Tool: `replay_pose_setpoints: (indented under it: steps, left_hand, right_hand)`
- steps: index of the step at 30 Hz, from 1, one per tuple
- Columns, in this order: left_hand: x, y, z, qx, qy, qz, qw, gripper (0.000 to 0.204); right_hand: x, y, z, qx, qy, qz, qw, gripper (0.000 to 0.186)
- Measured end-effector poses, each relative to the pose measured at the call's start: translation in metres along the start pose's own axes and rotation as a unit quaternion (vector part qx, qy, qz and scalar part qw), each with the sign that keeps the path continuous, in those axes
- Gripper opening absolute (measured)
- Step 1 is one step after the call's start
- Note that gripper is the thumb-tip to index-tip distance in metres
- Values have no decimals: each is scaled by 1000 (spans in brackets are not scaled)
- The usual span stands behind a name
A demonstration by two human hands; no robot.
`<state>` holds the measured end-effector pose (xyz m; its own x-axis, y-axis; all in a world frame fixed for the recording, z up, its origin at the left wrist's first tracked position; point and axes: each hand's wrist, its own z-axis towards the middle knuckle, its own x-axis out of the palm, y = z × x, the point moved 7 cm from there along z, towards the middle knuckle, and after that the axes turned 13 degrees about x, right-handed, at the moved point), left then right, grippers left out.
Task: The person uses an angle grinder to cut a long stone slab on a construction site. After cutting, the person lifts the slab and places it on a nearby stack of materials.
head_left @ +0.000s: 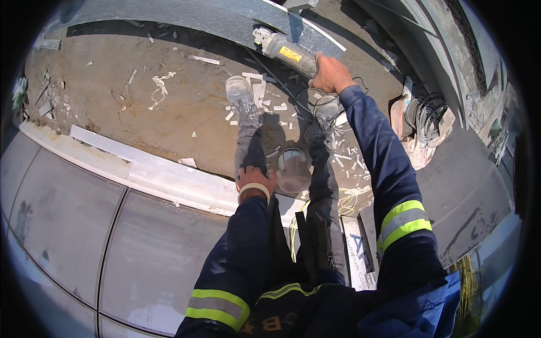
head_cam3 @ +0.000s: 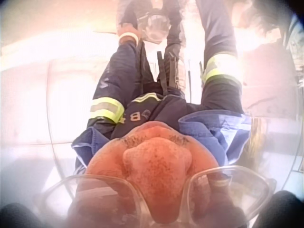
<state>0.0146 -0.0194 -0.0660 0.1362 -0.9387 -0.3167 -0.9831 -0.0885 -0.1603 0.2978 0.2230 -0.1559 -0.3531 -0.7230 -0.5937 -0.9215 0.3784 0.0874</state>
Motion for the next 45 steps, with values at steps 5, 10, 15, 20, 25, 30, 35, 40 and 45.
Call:
replay_pose_setpoints:
  steps: [5, 10, 15, 20, 25, 30, 35, 40, 45]
  left_hand:
    - [4, 0, 1, 0, -5, -2, 1000, 59]
    - [12, -1, 2, -1, 3, 12, 1000, 61]
    - [15, -2, 1, -2, -3, 14, 1000, 61]
    - [14, -1, 2, -3, -11, 20, 1000, 58]
    - [12, -1, 2, -3, -13, 15, 1000, 57]
    - [10, -2, 3, -1, -4, 30, 1000, 58]
    - [10, -6, 3, -19, 16, 38, 999, 58]
    - [10, -9, 1, -23, 19, 44, 999, 58]
    - [10, -10, 1, -18, 4, 25, 1000, 59]
  right_hand:
    - [5, 9, 11, -5, -3, -5, 1000, 60]
    - [10, 30, 25, -6, -5, -7, 1000, 60]
    - [6, 30, 24, -16, -4, -11, 1000, 57]
    - [7, -6, 0, -2, -5, -7, 1000, 58]
    - [8, -22, -1, 13, 5, -24, 1000, 59]
    - [10, -8, 6, -2, 0, -7, 1000, 59]
    - [11, 16, 21, -19, -9, 1, 1000, 59]
    - [12, 28, 31, -42, -19, 10, 999, 62]
    - [10, -1, 8, -13, -13, -10, 1000, 57]
